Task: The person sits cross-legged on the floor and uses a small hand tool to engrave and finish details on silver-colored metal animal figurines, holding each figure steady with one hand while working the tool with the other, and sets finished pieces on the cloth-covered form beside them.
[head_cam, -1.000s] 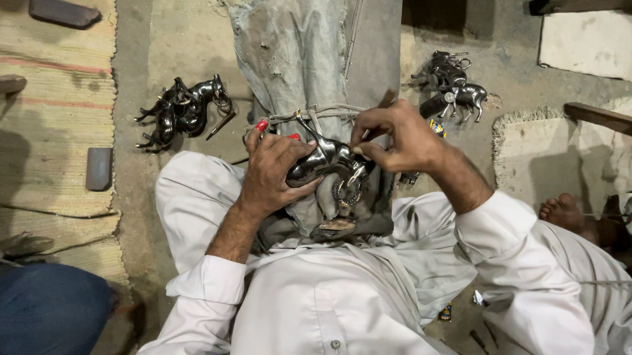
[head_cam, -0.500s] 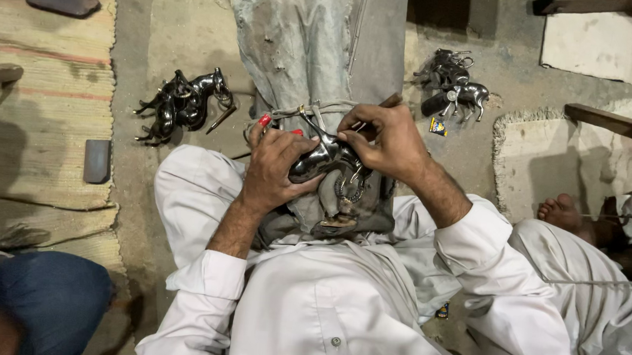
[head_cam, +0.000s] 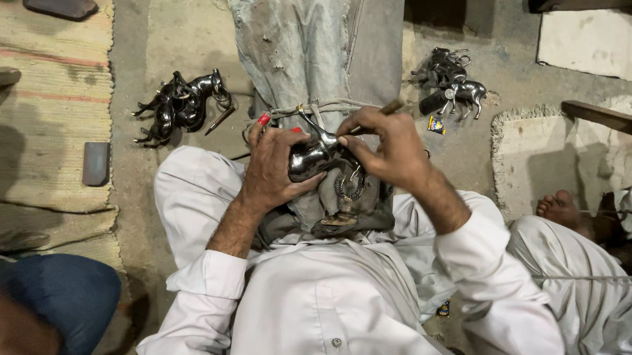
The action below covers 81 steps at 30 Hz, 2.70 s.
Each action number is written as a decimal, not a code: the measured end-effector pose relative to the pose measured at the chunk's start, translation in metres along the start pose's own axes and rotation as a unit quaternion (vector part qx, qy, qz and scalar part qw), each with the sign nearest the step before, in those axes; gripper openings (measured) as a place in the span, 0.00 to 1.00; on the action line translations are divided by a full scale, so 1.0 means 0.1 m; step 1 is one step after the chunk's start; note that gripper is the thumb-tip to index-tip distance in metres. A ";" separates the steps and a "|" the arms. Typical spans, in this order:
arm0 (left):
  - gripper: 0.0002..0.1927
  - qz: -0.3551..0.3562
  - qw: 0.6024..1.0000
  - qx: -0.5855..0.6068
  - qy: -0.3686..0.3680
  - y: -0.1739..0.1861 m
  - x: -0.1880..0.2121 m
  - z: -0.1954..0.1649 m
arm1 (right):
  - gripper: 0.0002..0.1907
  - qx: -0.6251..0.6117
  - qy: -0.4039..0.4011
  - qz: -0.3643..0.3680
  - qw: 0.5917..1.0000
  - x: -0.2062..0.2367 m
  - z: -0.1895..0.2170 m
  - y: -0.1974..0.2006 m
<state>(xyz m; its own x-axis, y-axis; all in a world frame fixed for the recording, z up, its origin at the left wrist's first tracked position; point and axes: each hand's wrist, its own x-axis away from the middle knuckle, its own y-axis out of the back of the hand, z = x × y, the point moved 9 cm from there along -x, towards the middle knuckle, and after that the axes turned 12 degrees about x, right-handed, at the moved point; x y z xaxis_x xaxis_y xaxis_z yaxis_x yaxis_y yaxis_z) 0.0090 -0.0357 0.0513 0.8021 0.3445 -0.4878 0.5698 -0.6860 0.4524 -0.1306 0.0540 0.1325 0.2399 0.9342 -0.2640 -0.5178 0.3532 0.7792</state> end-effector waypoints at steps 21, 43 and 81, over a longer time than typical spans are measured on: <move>0.43 -0.039 0.997 0.022 -0.062 0.04 0.01 -0.04 | 0.06 0.103 -0.090 -0.075 0.988 0.03 0.43 -0.23; 0.43 -0.032 0.998 0.016 -0.051 0.02 0.01 0.00 | 0.06 0.036 -0.056 -0.039 0.997 0.20 0.34 -0.23; 0.41 -0.021 0.999 -0.013 -0.024 0.00 -0.03 -0.07 | 0.05 -0.131 -0.187 -0.150 0.962 0.60 -0.32 -0.16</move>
<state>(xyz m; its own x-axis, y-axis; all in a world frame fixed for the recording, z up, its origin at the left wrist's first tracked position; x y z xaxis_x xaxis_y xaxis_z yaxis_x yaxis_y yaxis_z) 0.0083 -0.0322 0.0582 0.7681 0.3420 -0.5414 0.6083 -0.6538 0.4501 -0.1345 0.1064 0.0857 0.6645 0.7221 -0.1926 -0.5565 0.6501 0.5175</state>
